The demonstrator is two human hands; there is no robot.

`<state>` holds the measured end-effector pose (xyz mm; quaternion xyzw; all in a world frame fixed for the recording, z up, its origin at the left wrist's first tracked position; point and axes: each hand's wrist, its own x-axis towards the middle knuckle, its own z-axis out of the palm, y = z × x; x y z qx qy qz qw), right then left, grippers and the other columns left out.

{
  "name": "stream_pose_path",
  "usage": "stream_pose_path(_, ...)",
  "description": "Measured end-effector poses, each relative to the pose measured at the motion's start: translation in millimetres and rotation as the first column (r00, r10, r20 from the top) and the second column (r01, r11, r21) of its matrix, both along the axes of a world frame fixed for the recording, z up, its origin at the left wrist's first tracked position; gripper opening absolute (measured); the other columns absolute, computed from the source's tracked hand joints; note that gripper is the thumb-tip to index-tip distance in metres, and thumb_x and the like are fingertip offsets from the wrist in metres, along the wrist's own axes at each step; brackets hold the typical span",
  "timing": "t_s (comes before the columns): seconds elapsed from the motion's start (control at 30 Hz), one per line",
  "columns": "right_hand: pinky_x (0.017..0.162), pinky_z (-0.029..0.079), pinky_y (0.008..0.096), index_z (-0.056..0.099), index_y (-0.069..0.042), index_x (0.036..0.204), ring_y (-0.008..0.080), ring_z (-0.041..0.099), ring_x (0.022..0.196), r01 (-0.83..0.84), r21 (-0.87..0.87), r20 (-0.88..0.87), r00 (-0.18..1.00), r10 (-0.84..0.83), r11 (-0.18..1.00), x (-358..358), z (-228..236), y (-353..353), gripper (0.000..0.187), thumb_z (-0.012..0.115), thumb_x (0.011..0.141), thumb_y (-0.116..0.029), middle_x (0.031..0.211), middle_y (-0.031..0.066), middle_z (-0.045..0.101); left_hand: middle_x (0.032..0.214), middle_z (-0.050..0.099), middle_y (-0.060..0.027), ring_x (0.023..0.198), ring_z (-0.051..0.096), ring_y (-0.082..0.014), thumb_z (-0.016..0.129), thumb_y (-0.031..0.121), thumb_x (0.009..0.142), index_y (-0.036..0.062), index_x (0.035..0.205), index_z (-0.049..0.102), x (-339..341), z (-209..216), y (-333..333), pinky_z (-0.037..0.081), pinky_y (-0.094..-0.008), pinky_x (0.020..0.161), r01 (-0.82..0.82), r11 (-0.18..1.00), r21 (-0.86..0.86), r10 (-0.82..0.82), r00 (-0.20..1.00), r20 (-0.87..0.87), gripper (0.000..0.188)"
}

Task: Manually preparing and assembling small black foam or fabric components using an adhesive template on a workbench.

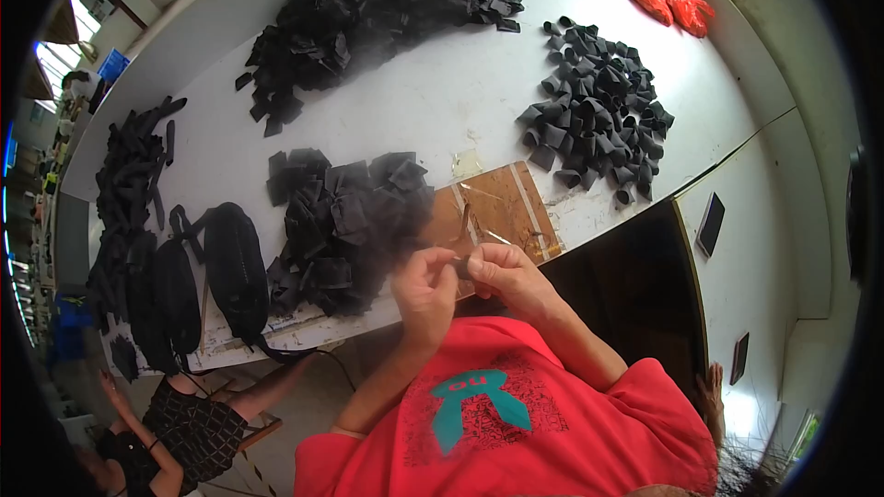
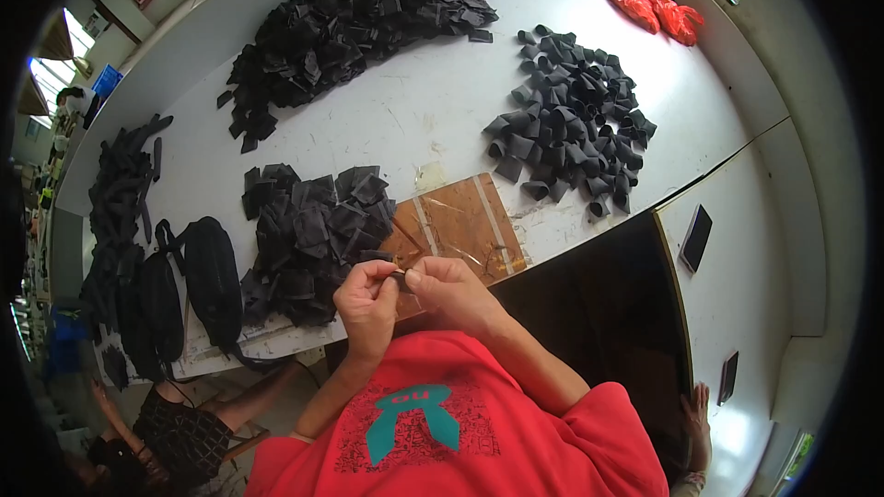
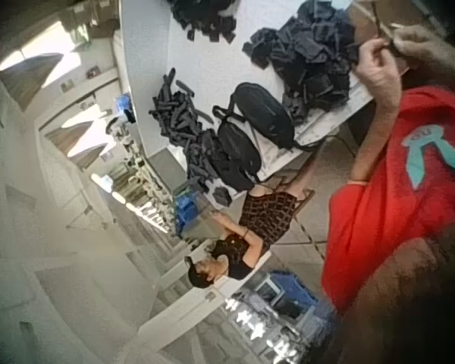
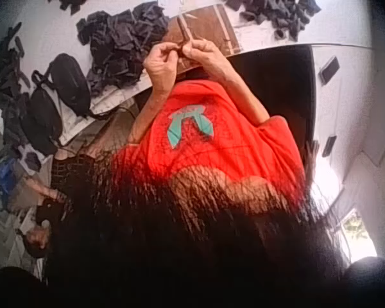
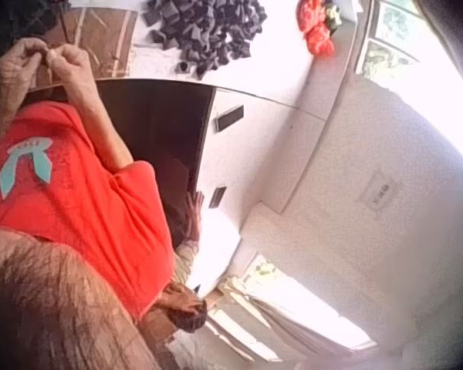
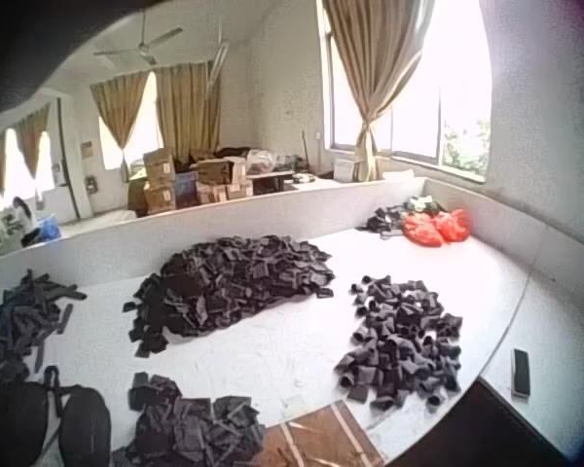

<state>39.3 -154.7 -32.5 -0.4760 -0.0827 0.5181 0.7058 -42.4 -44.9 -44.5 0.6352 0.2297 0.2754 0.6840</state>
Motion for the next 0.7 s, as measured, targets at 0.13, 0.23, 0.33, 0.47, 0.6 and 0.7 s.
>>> stream_pose_path(0.13,0.054,0.034,0.0172,0.055,-0.006,0.076,0.0025,0.042,0.063,0.026,0.071,0.165,0.986,-0.037,0.997,18.8,23.1,2.4,0.021,0.054,0.088,-0.024,0.066,-0.0043,0.049,0.086,0.059,-0.0138,0.035,0.037,-0.0032,0.044,-0.004,0.083,-0.0012,0.097,0.049,7.8,19.9,27.2,0.026,-0.0165,0.034,0.588,0.182,-0.788,-0.169,0.809,0.564,0.015)
stream_pose_path(0.23,0.055,0.034,0.0173,0.056,-0.005,0.076,0.0033,0.041,0.062,-0.015,0.060,0.339,0.941,-0.006,0.998,38.3,67.0,17.6,0.023,0.054,0.087,-0.025,0.066,-0.0038,0.050,0.090,0.059,-0.0158,0.031,0.030,-0.0019,0.040,0.000,0.087,-0.0006,0.101,0.048,17.7,53.5,34.6,0.020,-0.0179,0.031,0.637,0.109,-0.763,-0.161,0.769,0.619,0.016)
stream_pose_path(0.33,0.055,0.032,0.0180,0.056,-0.005,0.075,0.0041,0.041,0.060,-0.104,0.064,0.351,0.933,0.075,0.993,61.8,46.2,31.8,0.026,0.056,0.086,-0.029,0.065,-0.0039,0.048,0.086,0.060,-0.0136,0.033,0.032,-0.0017,0.042,0.002,0.088,0.0009,0.099,0.052,28.1,45.1,48.7,0.023,-0.0174,0.032,0.555,0.173,-0.814,-0.159,0.831,0.533,0.015)
stream_pose_path(0.47,0.053,0.031,0.0187,0.057,-0.006,0.074,0.0052,0.040,0.057,-0.107,0.133,0.257,0.964,0.070,0.985,62.7,18.6,29.1,0.027,0.057,0.085,-0.032,0.062,-0.0049,0.047,0.078,0.060,-0.0081,0.038,0.034,-0.0023,0.050,0.004,0.086,0.0027,0.094,0.055,32.7,22.5,43.0,0.026,-0.0164,0.035,0.428,0.308,-0.850,-0.274,0.895,0.352,0.009)
stream_pose_path(0.6,0.052,0.035,0.0215,0.057,-0.004,0.075,0.0065,0.044,0.058,-0.032,0.086,0.357,0.934,-0.001,0.996,60.3,26.0,28.5,0.024,0.058,0.085,-0.026,0.063,-0.0028,0.049,0.079,0.058,-0.0042,0.057,0.048,-0.0071,0.055,0.000,0.082,0.0008,0.098,0.054,36.8,38.6,32.7,0.038,-0.0167,0.050,0.212,0.879,-0.427,-0.173,0.976,0.129,0.016)
stream_pose_path(0.7,0.053,0.039,0.0250,0.057,-0.001,0.079,0.0116,0.050,0.060,0.224,-0.029,0.739,0.661,-0.130,0.974,56.4,27.9,23.8,0.019,0.059,0.083,-0.020,0.064,0.0024,0.053,0.090,0.058,-0.0077,0.085,0.054,-0.0152,0.058,-0.001,0.079,-0.0036,0.108,0.053,40.7,50.7,37.6,0.042,-0.0236,0.078,0.069,0.876,0.476,-0.134,0.986,0.103,0.029)
